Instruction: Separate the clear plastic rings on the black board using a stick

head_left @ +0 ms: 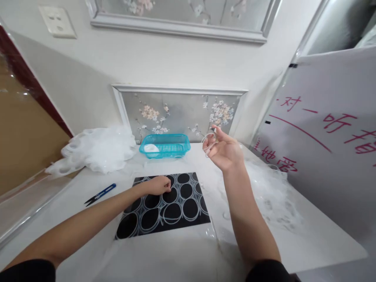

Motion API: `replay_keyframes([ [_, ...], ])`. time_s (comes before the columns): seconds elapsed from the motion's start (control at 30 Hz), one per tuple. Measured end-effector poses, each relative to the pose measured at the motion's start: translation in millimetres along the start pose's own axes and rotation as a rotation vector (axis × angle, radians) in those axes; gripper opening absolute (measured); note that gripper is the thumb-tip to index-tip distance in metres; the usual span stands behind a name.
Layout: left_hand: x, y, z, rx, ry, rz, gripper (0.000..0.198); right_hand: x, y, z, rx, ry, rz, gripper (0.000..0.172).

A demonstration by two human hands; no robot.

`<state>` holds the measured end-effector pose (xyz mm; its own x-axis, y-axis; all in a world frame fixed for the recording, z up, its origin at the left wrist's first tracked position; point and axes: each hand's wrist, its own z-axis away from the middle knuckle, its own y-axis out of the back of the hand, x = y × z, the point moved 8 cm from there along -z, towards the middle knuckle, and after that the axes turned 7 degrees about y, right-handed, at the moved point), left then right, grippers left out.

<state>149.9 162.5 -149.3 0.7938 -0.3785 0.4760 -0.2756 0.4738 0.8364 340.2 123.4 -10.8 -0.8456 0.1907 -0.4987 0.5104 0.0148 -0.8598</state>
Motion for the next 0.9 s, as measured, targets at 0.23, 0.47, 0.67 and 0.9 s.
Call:
replay_keyframes([
  [0.23, 92.8, 120.2, -40.2, 0.106, -0.043, -0.036, 0.021, -37.0, 3.3, 2.3, 0.05, 0.13, -0.183, 0.019],
  [0.47, 280.3, 206.2, -72.6, 0.265, -0.422, 0.242, 0.013, -76.8, -8.8, 40.3, -0.008, 0.304, -0.257, 0.016],
  [0.67, 339.9, 172.5, -78.4, 0.128, -0.535, 0.304, 0.017, -88.3, -22.6, 63.1, -0.051, 0.451, -0.221, 0.011],
  [0.9, 253.4, 120.3, -28.8, 0.091, -0.527, 0.439, 0.027, -40.4, -38.2, 53.7, -0.069, 0.225, -0.148, 0.015],
])
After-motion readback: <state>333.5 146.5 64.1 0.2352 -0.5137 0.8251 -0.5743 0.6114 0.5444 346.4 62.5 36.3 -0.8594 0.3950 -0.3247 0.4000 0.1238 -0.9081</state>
